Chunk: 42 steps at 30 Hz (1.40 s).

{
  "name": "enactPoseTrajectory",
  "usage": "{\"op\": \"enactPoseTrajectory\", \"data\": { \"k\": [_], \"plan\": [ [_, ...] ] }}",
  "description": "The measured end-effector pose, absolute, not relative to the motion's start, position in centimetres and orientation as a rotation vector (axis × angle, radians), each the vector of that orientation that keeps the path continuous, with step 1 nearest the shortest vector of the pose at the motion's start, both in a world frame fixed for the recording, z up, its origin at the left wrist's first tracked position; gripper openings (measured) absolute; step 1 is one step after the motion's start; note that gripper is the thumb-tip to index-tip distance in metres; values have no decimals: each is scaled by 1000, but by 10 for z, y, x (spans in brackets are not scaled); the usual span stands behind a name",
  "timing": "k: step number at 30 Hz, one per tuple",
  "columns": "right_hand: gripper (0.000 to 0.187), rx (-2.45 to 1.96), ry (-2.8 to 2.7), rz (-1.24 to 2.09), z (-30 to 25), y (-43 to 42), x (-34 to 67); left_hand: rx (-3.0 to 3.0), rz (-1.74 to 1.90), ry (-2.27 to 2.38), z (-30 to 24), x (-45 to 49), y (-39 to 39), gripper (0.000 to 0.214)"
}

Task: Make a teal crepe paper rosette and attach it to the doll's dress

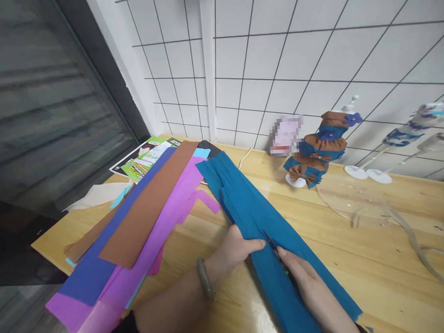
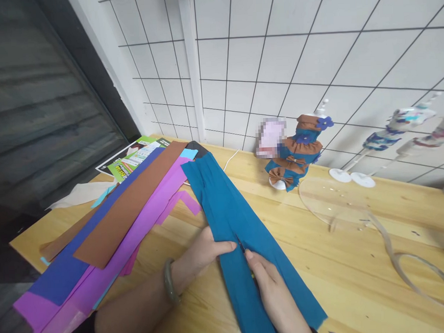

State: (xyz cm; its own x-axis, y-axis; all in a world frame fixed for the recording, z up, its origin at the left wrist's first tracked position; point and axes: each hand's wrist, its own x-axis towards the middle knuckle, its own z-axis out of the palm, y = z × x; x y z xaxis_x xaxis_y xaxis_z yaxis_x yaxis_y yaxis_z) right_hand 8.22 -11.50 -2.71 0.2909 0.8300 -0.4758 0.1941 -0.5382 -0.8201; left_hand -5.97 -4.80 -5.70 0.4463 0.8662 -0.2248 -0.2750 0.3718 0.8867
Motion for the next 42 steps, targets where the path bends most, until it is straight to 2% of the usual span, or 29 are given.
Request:
{"op": "enactPoseTrajectory", "data": {
  "k": [8, 42],
  "plan": [
    [50, -1868, -972, 1298, -29, -112, 81, 903, 832, 788, -52, -59, -48, 34],
    [47, -1840, -1106, 1266, -23, -106, 76, 951, 836, 776, -53, -61, -46, 35]
  ]
}}
